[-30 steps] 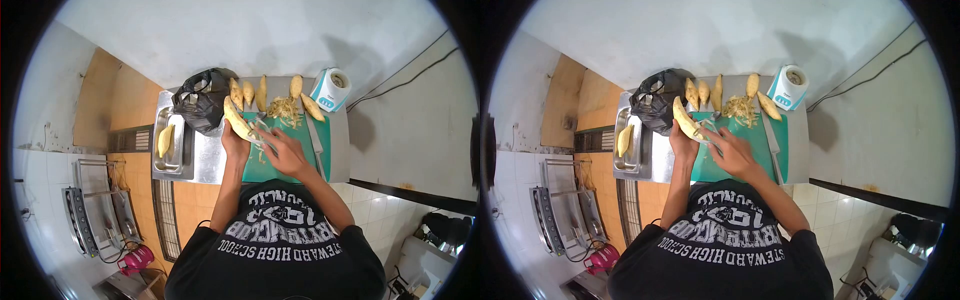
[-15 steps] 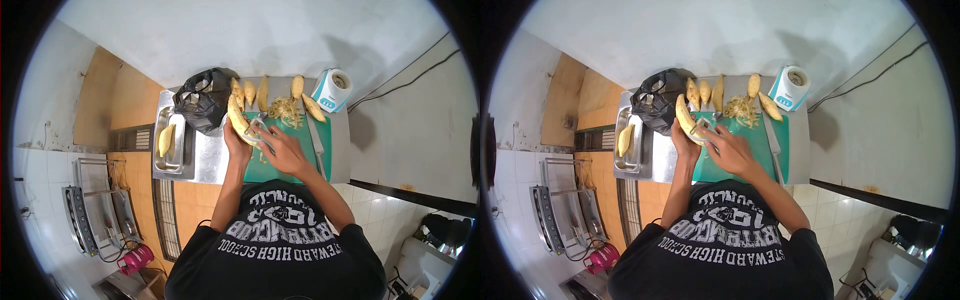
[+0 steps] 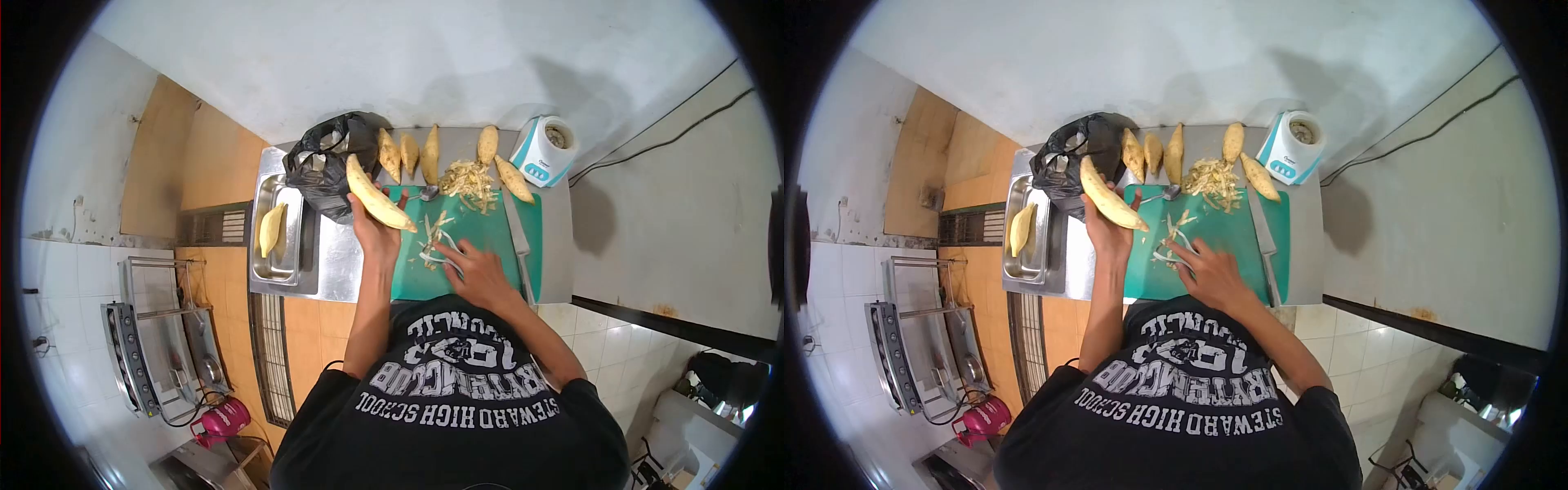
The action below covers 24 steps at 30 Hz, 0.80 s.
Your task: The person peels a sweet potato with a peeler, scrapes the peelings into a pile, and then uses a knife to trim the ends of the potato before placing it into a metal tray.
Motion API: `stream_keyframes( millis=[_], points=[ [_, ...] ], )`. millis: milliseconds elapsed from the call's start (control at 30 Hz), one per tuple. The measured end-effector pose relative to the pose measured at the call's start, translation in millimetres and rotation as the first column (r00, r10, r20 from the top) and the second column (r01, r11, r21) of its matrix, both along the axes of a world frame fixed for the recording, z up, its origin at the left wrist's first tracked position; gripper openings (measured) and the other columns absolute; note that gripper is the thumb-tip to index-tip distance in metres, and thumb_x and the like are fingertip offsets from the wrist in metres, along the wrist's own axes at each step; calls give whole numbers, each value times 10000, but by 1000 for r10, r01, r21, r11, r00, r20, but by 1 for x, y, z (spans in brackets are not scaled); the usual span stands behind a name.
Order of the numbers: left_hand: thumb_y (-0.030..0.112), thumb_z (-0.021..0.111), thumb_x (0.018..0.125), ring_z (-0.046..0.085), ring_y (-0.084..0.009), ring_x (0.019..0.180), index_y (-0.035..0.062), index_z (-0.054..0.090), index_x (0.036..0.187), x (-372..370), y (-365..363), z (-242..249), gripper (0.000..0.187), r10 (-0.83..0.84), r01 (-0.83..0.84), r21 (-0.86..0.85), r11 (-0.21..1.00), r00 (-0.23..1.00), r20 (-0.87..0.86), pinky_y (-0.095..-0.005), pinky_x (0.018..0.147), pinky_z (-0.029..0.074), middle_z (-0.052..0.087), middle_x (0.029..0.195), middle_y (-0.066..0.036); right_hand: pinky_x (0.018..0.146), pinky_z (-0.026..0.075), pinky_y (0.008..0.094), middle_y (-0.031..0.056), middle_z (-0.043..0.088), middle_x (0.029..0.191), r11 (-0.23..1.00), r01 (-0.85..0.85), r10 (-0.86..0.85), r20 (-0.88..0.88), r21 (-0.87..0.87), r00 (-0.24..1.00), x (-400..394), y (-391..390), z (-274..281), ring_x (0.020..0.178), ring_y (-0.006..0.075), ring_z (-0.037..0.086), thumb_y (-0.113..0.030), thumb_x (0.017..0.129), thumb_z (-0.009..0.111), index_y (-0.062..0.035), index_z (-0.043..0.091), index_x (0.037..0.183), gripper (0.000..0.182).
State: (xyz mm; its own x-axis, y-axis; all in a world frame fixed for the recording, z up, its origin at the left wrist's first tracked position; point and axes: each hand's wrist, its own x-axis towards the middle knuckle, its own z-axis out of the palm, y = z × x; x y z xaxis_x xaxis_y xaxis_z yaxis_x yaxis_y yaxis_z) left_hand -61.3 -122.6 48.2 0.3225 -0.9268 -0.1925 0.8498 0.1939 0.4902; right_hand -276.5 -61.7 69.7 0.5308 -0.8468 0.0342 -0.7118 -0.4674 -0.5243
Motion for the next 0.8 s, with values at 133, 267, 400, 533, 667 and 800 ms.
stream_keyframes(
  millis=[133,267,400,533,667,800],
  points=[
    [500,404,1082,539,-153,1034,124,498,1432,-3,3,-1,523,31,-34,79,996,999,40,-521,1024,488,579,1088,-16,644,537,476,138,620,1050,995,87,-92,175,37,980,-1,-4,9,767,364,667,-260,969,601,-285,578,1439,472],
    [509,400,1083,533,-169,1033,132,496,1449,-21,5,-6,534,-57,47,156,987,997,57,-476,954,493,572,1118,-12,653,538,478,147,616,1040,997,78,-79,213,14,974,17,-27,34,794,370,664,-261,972,595,-281,564,1453,483],
    [515,394,1082,542,-171,1004,150,490,1452,-14,2,-7,528,-34,33,136,990,999,3,-465,921,492,576,1129,-19,658,536,485,149,616,1037,992,71,-48,204,-108,978,24,-26,11,785,372,663,-258,970,594,-277,565,1451,482],
    [513,388,1082,559,-176,968,151,479,1450,2,1,-17,524,-39,42,26,999,993,-111,-465,896,493,583,1109,-27,667,540,488,152,627,1055,998,35,-43,193,46,980,4,-6,-11,783,377,669,-255,972,590,-284,569,1447,477],
    [507,379,1086,568,-185,957,143,475,1444,2,2,-29,519,-64,65,4,998,991,-115,-461,874,506,584,1104,-34,670,548,478,152,634,1073,993,93,-106,223,66,969,4,-10,1,783,376,674,-255,968,595,-285,582,1437,470],
    [498,358,1095,568,-200,949,120,511,1370,-20,1,-10,492,-29,13,228,974,997,67,-447,801,527,581,1088,-41,643,547,475,150,635,1078,997,75,-78,218,26,973,16,-21,21,746,375,672,-253,957,609,-283,586,1434,479]
  ],
)
